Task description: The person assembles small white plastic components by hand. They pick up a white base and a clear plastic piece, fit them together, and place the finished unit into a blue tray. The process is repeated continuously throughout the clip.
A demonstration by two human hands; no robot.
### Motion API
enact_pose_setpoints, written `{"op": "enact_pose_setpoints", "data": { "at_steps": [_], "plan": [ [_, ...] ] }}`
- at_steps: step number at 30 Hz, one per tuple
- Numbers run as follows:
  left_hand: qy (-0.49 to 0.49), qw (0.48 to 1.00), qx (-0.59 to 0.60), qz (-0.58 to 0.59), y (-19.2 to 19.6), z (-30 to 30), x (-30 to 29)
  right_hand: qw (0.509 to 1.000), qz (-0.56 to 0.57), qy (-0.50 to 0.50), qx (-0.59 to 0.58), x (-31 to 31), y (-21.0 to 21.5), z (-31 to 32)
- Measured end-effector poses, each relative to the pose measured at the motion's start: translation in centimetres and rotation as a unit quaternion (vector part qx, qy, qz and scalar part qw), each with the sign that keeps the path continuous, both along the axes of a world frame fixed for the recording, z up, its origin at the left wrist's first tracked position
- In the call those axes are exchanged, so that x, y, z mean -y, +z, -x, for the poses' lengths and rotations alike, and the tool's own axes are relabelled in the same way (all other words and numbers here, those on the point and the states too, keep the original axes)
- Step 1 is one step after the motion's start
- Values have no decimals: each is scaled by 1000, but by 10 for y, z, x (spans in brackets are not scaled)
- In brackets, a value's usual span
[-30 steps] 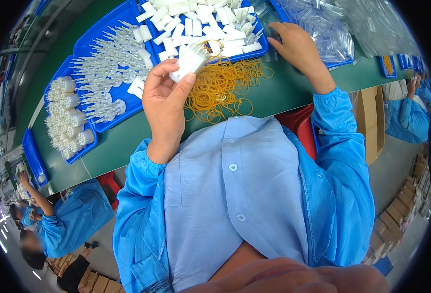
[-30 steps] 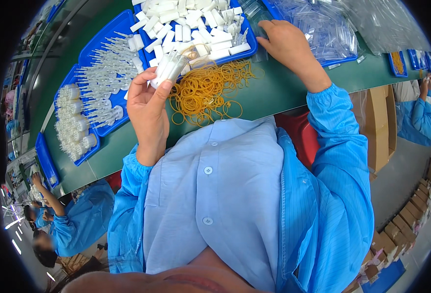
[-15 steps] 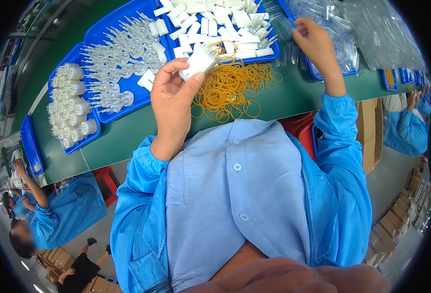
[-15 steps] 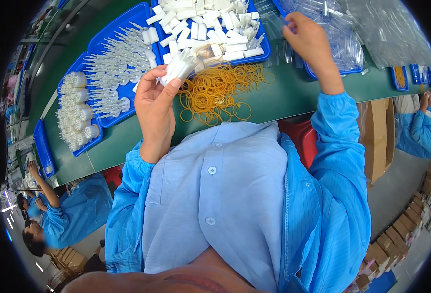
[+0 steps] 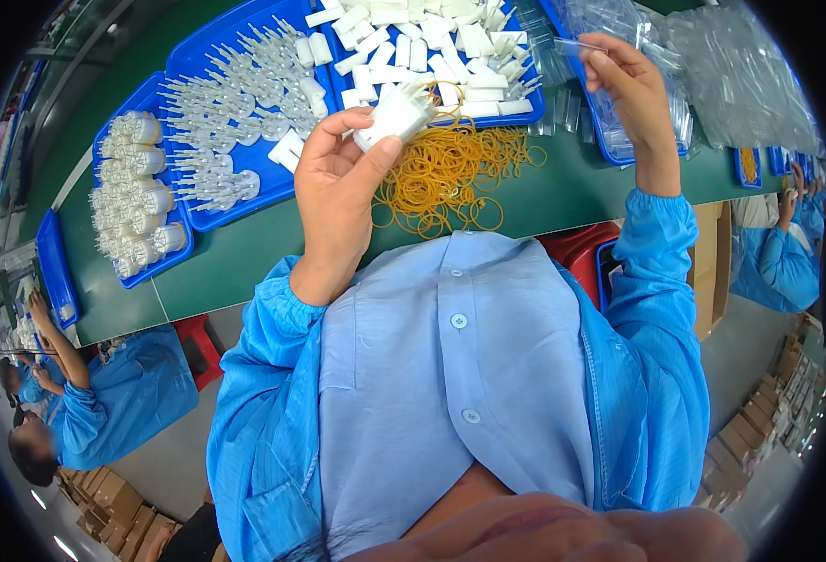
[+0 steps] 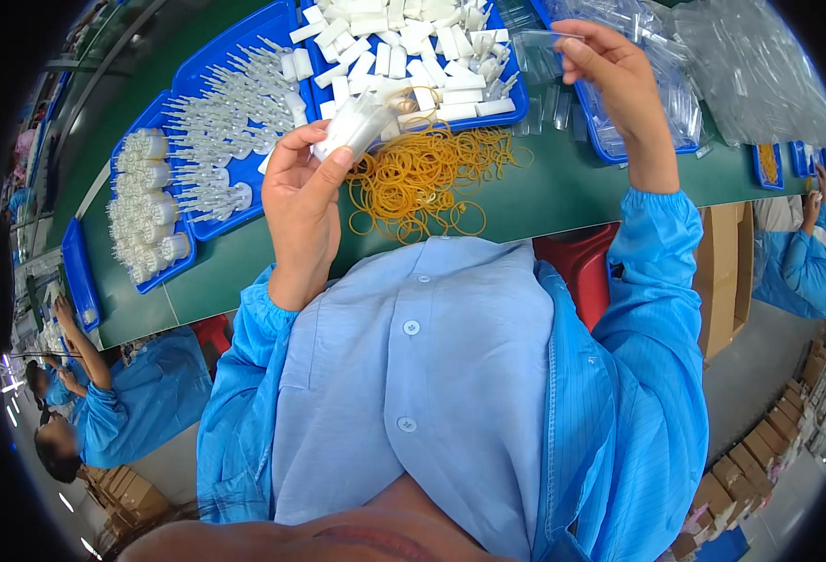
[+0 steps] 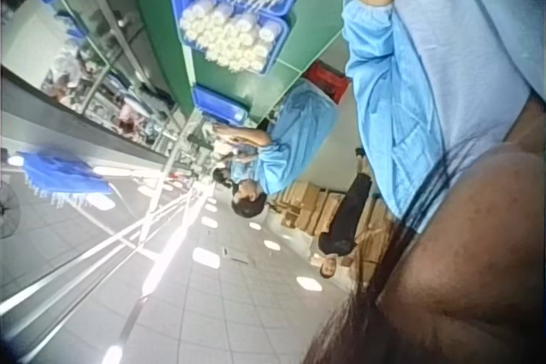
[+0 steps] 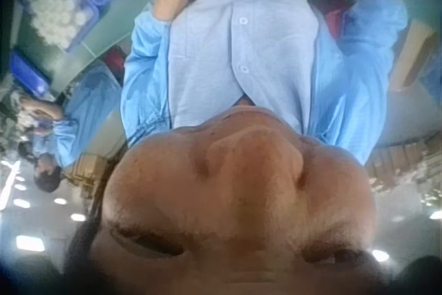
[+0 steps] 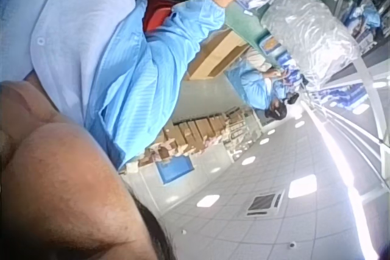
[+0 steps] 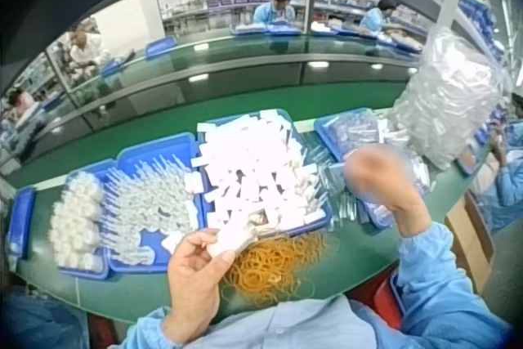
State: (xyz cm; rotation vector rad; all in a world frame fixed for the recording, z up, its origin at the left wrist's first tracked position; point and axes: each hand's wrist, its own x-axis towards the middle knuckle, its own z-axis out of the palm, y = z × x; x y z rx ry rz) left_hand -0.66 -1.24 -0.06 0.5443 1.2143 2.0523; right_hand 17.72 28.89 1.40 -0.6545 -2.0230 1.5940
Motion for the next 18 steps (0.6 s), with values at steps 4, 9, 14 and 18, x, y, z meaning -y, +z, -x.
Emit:
{"op": "enact_pose_setpoints", "data": {
  "at_steps": [4,9,14,18],
  "plan": [
    [1,1000,-22,-17,5,-5,-2,963,202,125,-127,47,8,16],
    [4,997,-47,-54,10,-8,0,916,282,209,-194,78,9,29],
    [2,995,-67,-70,7,-7,6,927,260,204,-179,95,11,40],
    [4,996,-64,-65,7,-6,10,962,159,170,-145,98,14,50]
  ]
}}
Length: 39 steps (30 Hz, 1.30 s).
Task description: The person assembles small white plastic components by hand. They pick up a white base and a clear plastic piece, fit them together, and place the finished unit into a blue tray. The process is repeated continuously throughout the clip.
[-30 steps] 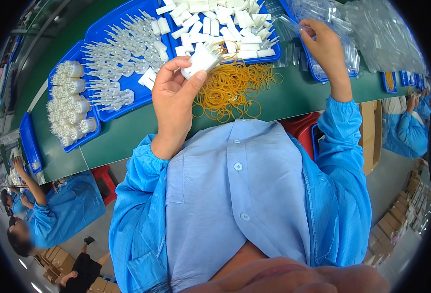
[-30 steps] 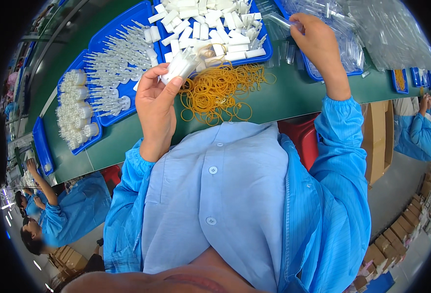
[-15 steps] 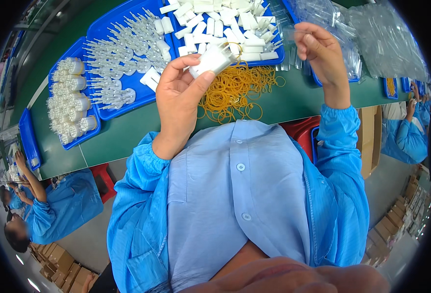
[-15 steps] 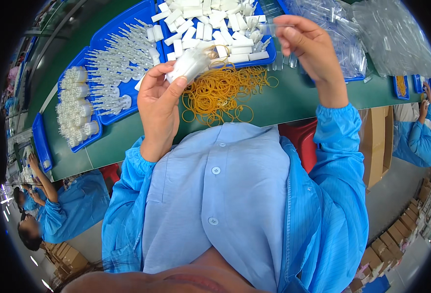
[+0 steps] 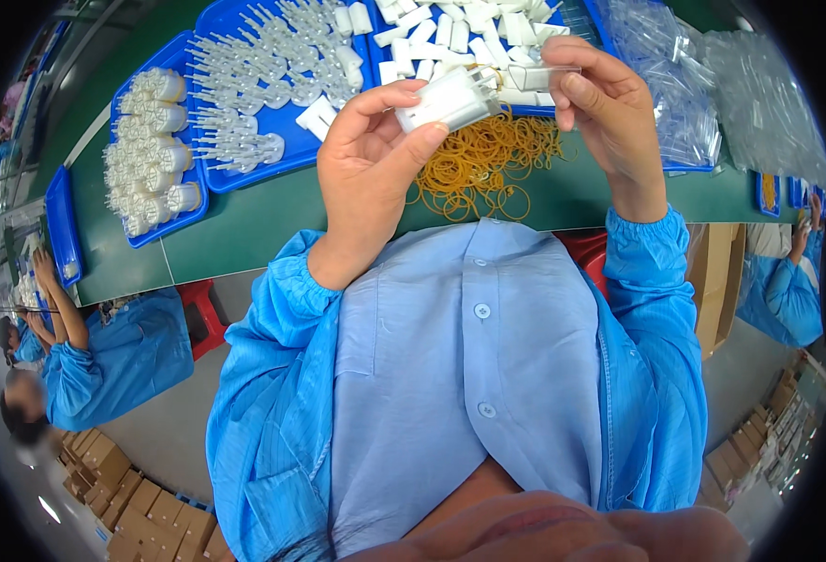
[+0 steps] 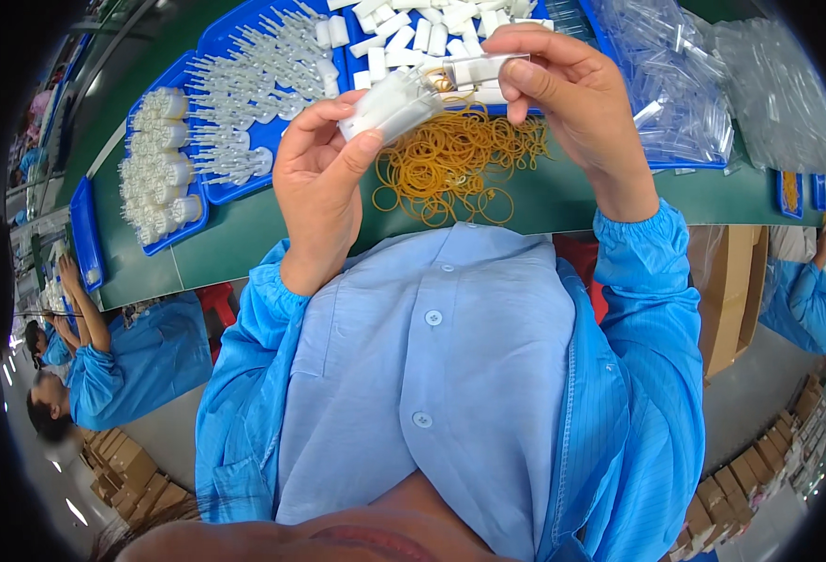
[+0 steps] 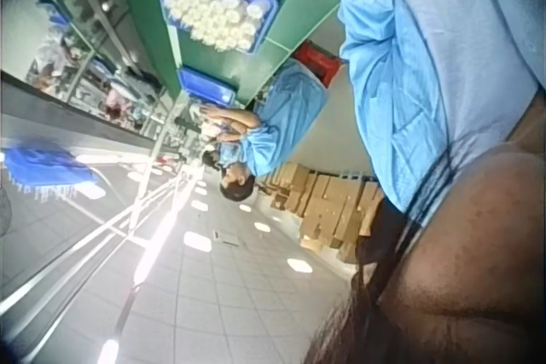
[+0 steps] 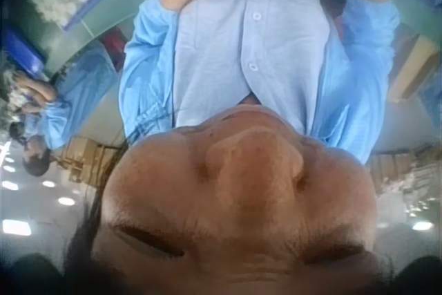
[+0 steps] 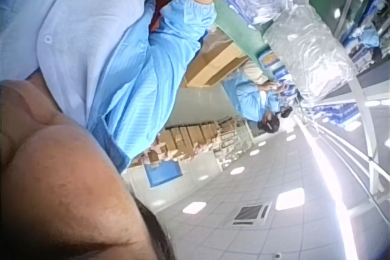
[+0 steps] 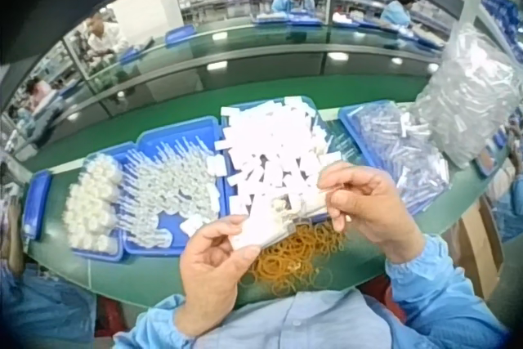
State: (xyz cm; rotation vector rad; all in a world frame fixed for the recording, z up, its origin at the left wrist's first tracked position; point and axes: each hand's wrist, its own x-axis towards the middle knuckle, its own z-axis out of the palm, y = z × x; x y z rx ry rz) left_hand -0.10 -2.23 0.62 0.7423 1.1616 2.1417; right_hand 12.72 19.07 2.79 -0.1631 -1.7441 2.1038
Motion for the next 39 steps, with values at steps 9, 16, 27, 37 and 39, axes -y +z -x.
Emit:
{"op": "enact_pose_setpoints", "data": {
  "at_steps": [9,16,27,37,39],
  "plan": [
    [18,1000,16,3,-2,7,5,996,-73,-18,-48,9,6,19],
    [22,999,28,13,-3,12,8,991,-118,-37,-44,11,8,24],
    [23,1000,6,-6,-2,10,5,998,-35,-41,14,16,5,24],
    [39,998,-41,-2,-2,8,6,999,-9,-20,28,21,6,21],
    [42,998,-50,-2,-3,8,5,999,-17,-25,34,24,7,21]
  ]
}}
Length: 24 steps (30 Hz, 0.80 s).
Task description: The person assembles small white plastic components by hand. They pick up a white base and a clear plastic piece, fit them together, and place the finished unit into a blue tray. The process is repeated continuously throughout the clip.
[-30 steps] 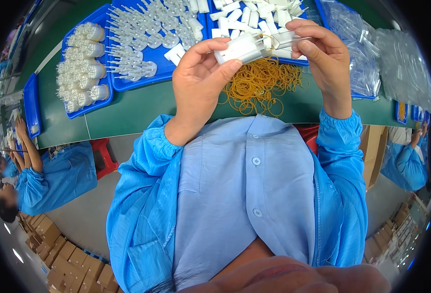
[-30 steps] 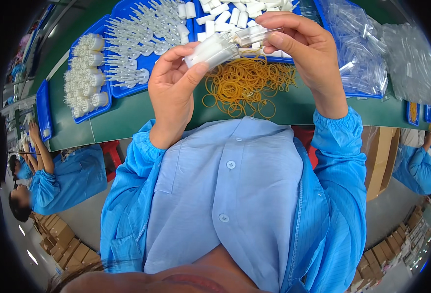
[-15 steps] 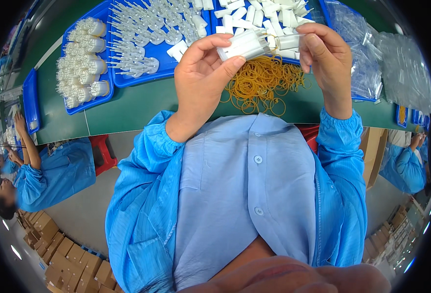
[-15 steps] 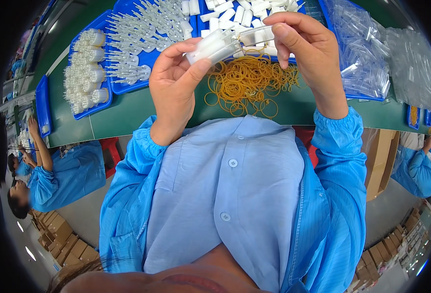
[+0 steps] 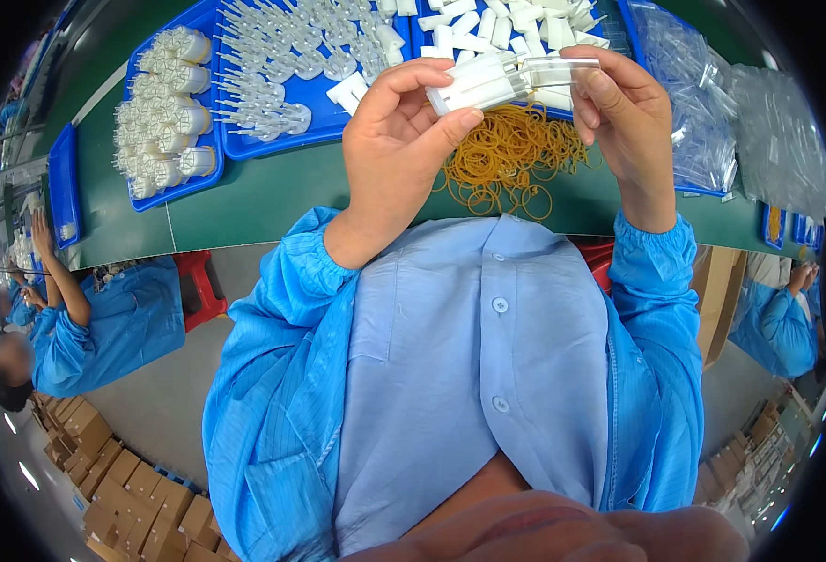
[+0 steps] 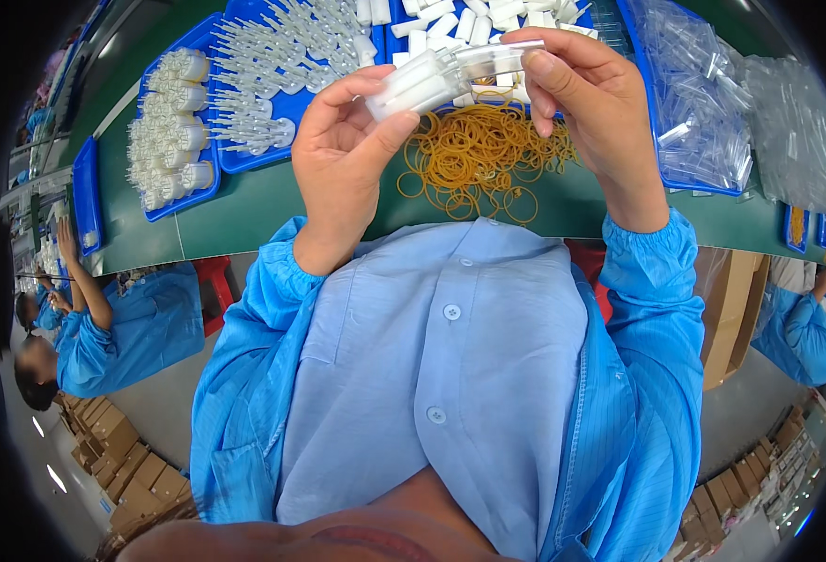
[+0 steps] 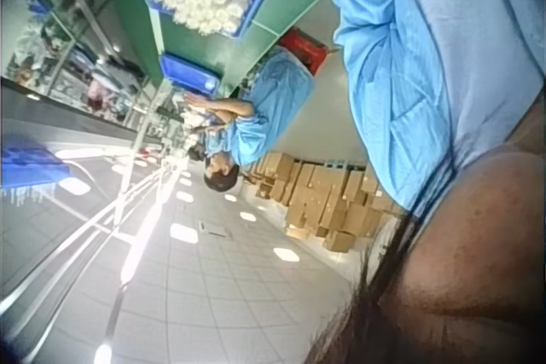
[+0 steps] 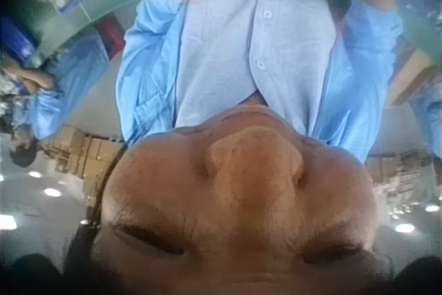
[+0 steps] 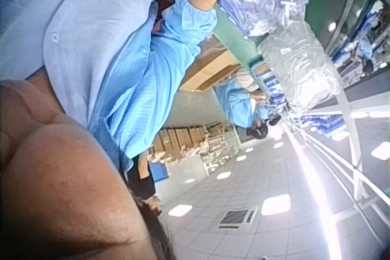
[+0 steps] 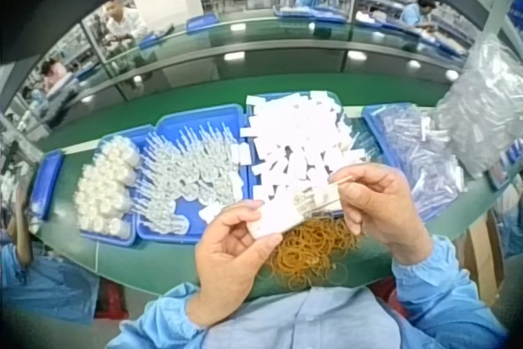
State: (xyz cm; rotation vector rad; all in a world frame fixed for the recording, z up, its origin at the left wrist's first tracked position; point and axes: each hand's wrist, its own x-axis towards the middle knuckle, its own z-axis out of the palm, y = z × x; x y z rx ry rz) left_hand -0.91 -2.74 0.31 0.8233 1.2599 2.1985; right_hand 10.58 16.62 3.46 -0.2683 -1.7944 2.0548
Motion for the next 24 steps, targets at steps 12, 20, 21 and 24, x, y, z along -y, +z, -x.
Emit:
{"op": "enact_pose_setpoints", "data": {
  "at_steps": [12,20,21,24],
  "plan": [
    [-26,999,44,10,1,0,0,999,10,38,23,0,-2,-1],
    [-31,996,86,10,0,-2,0,996,-77,8,37,1,2,-3],
    [-31,996,84,10,0,-2,0,996,-82,4,39,2,3,-3],
    [-33,997,72,20,0,-1,0,996,-80,8,34,2,2,-3]
  ]
}}
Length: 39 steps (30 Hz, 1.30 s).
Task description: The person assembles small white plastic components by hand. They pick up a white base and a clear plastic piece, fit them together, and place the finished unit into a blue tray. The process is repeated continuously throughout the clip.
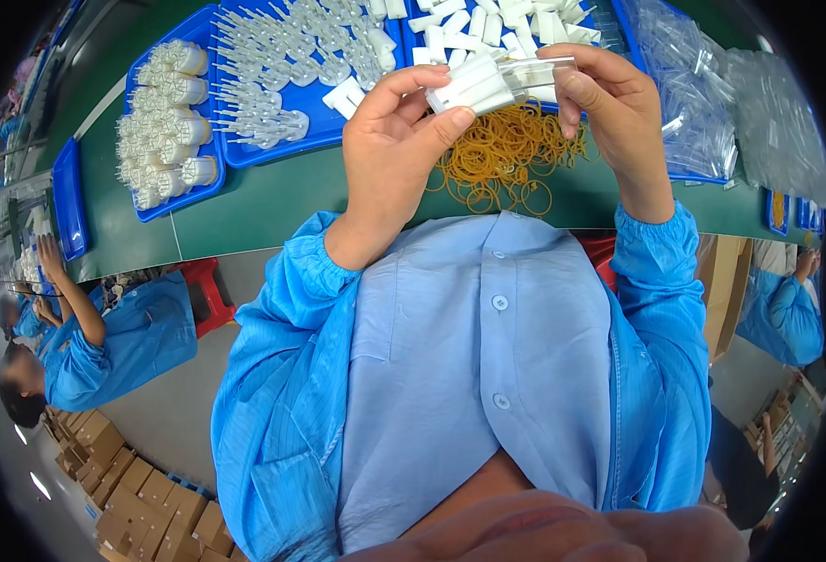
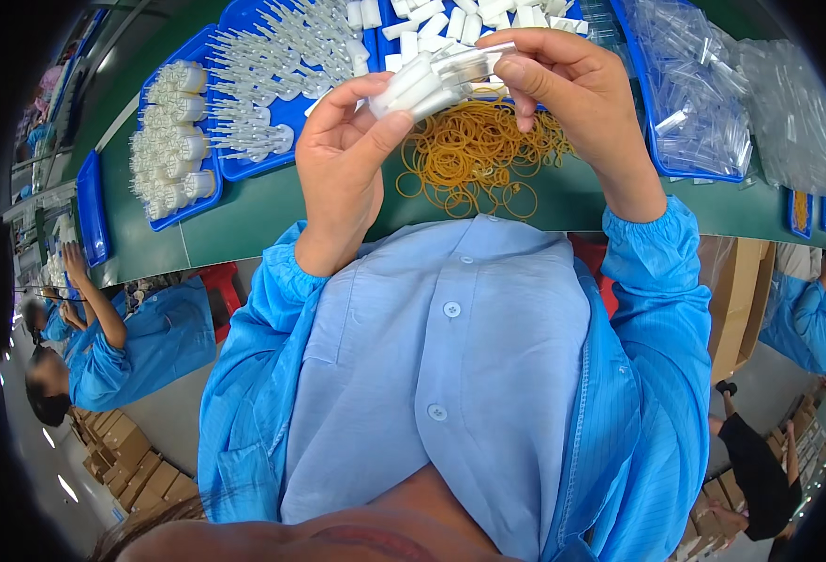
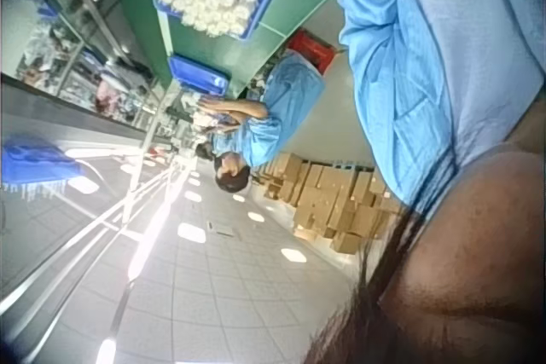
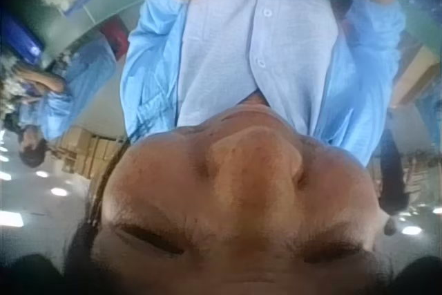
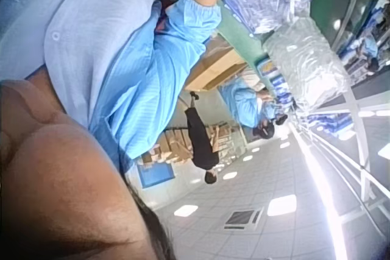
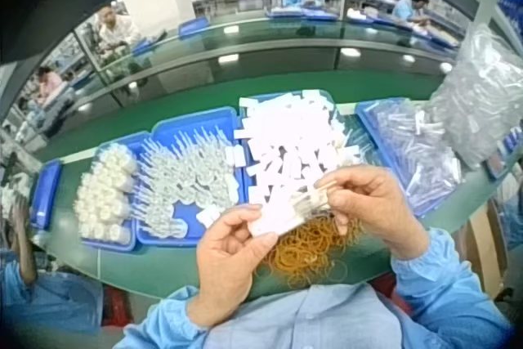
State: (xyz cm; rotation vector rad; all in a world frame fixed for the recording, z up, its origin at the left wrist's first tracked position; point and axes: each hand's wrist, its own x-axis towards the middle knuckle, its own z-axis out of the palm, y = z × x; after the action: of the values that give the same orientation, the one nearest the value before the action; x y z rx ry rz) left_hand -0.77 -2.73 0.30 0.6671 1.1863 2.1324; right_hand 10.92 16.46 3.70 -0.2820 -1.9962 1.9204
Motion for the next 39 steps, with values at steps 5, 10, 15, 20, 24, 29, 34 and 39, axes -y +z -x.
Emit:
{"op": "enact_pose_setpoints", "data": {
  "at_steps": [5,10,15,20,24,29,34,39],
  "plan": [
    [20,996,-81,23,1,0,-2,1000,4,4,-6,2,-1,1],
    [46,994,-83,55,0,1,-4,1000,21,6,-13,9,-3,3],
    [53,994,-68,67,0,2,-5,999,25,13,-20,14,-5,3],
    [52,995,-53,71,-2,3,-7,999,-3,34,-42,14,-7,4],
    [64,988,-122,76,0,5,-6,999,15,30,-19,15,-3,3],
    [72,983,-146,83,2,4,-4,998,-20,39,-41,13,-5,4],
    [80,980,-167,67,1,4,-7,995,-78,44,-47,9,-3,6],
    [81,983,-163,8,0,3,-11,998,-54,23,22,9,2,8]
  ]
}}
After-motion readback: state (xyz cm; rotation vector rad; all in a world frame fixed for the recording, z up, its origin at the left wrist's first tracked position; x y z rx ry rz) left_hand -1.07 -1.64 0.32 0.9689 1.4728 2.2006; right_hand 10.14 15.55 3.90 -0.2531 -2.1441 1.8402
